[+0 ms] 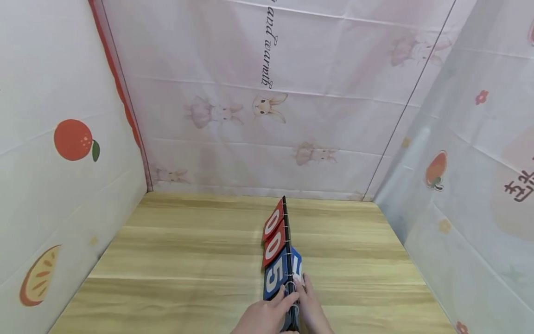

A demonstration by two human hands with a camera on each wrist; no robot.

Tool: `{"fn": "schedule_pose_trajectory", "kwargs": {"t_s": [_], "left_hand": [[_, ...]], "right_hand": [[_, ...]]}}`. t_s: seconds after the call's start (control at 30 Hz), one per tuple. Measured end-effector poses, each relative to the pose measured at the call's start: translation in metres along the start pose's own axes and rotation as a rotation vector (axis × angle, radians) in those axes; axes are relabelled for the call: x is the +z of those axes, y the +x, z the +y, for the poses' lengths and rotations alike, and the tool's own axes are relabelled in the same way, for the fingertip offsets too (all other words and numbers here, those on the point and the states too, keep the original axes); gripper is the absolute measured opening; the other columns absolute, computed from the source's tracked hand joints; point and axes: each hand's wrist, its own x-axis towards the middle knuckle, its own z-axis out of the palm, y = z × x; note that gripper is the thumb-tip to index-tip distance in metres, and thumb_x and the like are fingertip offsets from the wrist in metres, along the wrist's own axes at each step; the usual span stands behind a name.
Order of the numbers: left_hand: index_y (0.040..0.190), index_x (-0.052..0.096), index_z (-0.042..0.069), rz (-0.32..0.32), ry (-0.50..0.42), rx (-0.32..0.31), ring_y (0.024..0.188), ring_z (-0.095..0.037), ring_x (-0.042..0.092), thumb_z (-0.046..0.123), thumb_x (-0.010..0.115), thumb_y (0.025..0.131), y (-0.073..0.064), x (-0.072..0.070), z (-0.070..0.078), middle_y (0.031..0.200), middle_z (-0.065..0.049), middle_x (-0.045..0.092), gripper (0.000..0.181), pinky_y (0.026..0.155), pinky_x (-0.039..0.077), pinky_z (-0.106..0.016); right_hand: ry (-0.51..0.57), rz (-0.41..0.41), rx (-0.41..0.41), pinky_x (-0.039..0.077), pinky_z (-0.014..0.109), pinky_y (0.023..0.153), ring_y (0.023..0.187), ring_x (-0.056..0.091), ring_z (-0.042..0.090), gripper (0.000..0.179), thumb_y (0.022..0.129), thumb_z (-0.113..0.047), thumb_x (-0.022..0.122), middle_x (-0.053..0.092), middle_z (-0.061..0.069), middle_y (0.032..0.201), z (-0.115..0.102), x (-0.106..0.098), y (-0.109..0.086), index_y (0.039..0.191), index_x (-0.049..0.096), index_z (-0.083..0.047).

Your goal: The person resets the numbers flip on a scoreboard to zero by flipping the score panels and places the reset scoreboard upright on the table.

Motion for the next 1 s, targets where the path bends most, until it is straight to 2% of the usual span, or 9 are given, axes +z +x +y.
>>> {"fn": "schedule_pose_trajectory", "kwargs": {"t_s": [0.17, 0.4, 0.47, 0.53, 0.67, 0.73, 0.83, 0.9, 1.0], "left_hand": [[0.136, 0.042, 0.032, -0.044, 0.005, -0.007, 0.049, -0.004, 0.048, 0.056, 0.054, 0.086, 0.0, 0.002, 0.001, 0.129, -0.01, 0.056, 0.056, 0.061, 0.048, -0.022], [0.135, 0.042, 0.033, -0.039, 0.002, -0.009, 0.05, -0.002, 0.047, 0.059, 0.057, 0.083, -0.002, 0.002, -0.001, 0.13, -0.01, 0.055, 0.06, 0.067, 0.05, -0.023], [0.135, 0.042, 0.032, -0.027, -0.012, -0.004, 0.049, -0.002, 0.047, 0.06, 0.056, 0.083, -0.003, 0.001, -0.002, 0.13, -0.011, 0.055, 0.061, 0.065, 0.049, -0.021], [0.134, 0.042, 0.033, -0.024, -0.017, -0.016, 0.053, -0.002, 0.051, 0.062, 0.054, 0.083, -0.002, -0.001, -0.002, 0.13, -0.011, 0.055, 0.06, 0.066, 0.05, -0.022], [0.134, 0.043, 0.035, -0.029, -0.011, -0.052, 0.063, -0.004, 0.056, 0.065, 0.051, 0.083, 0.001, -0.005, 0.0, 0.13, -0.011, 0.055, 0.06, 0.071, 0.051, -0.027], [0.135, 0.043, 0.035, -0.026, 0.002, -0.058, 0.062, -0.004, 0.055, 0.065, 0.05, 0.083, 0.002, -0.005, 0.001, 0.13, -0.011, 0.054, 0.061, 0.07, 0.051, -0.027], [0.135, 0.043, 0.032, -0.007, -0.006, -0.035, 0.048, -0.004, 0.047, 0.064, 0.05, 0.083, 0.0, -0.004, 0.001, 0.13, -0.012, 0.055, 0.061, 0.059, 0.047, -0.021], [0.135, 0.043, 0.03, 0.009, -0.012, -0.003, 0.042, -0.006, 0.043, 0.061, 0.052, 0.085, 0.0, -0.002, 0.001, 0.129, -0.014, 0.055, 0.06, 0.053, 0.043, -0.018], [0.135, 0.043, 0.029, 0.041, 0.002, 0.052, 0.04, -0.005, 0.041, 0.053, 0.055, 0.088, 0.001, 0.001, 0.0, 0.128, -0.016, 0.055, 0.054, 0.05, 0.041, -0.017]], "right_hand": [[0.279, 0.113, -0.03, 0.027, 0.056, 0.102, 0.126, 0.034, 0.047, 0.096, 0.092, -0.048, 0.052, 0.025, 0.038, 0.138, 0.002, -0.003, -0.002, 0.145, -0.008, 0.006], [0.834, 0.172, -0.029, 0.016, 0.042, 0.11, 0.137, 0.008, 0.042, 0.1, 0.092, -0.035, 0.056, -0.006, 0.028, 0.151, 0.001, -0.011, -0.002, 0.143, -0.025, -0.005], [0.979, 0.169, -0.044, 0.019, 0.034, 0.109, 0.137, 0.019, 0.033, 0.095, 0.094, -0.032, 0.055, 0.002, 0.024, 0.152, 0.001, -0.012, -0.001, 0.145, -0.021, -0.006], [1.137, 0.162, -0.053, 0.026, 0.028, 0.106, 0.129, 0.037, 0.022, 0.086, 0.095, -0.023, 0.055, 0.024, 0.019, 0.146, 0.001, -0.015, 0.0, 0.148, -0.011, -0.007], [1.395, 0.16, -0.014, 0.039, 0.02, 0.095, 0.099, 0.062, 0.009, 0.054, 0.094, -0.013, 0.056, 0.062, 0.005, 0.11, -0.001, -0.021, -0.003, 0.14, 0.029, -0.013], [1.421, 0.153, -0.009, 0.042, 0.02, 0.091, 0.095, 0.064, 0.011, 0.037, 0.095, -0.015, 0.054, 0.068, 0.007, 0.095, -0.003, -0.024, -0.005, 0.128, 0.038, -0.012], [1.343, 0.104, -0.046, 0.043, 0.021, 0.09, 0.095, 0.064, 0.011, 0.032, 0.096, -0.028, 0.049, 0.068, 0.005, 0.098, -0.005, -0.025, -0.009, 0.122, 0.038, -0.011], [1.167, 0.052, -0.112, 0.041, 0.025, 0.095, 0.102, 0.06, 0.011, 0.042, 0.098, -0.035, 0.043, 0.064, 0.005, 0.109, -0.008, -0.022, -0.014, 0.131, 0.033, -0.01], [0.718, -0.005, -0.258, 0.033, 0.035, 0.103, 0.116, 0.05, 0.013, 0.056, 0.1, -0.037, 0.038, 0.052, 0.011, 0.13, -0.015, -0.019, -0.024, 0.142, 0.027, -0.002]]}}
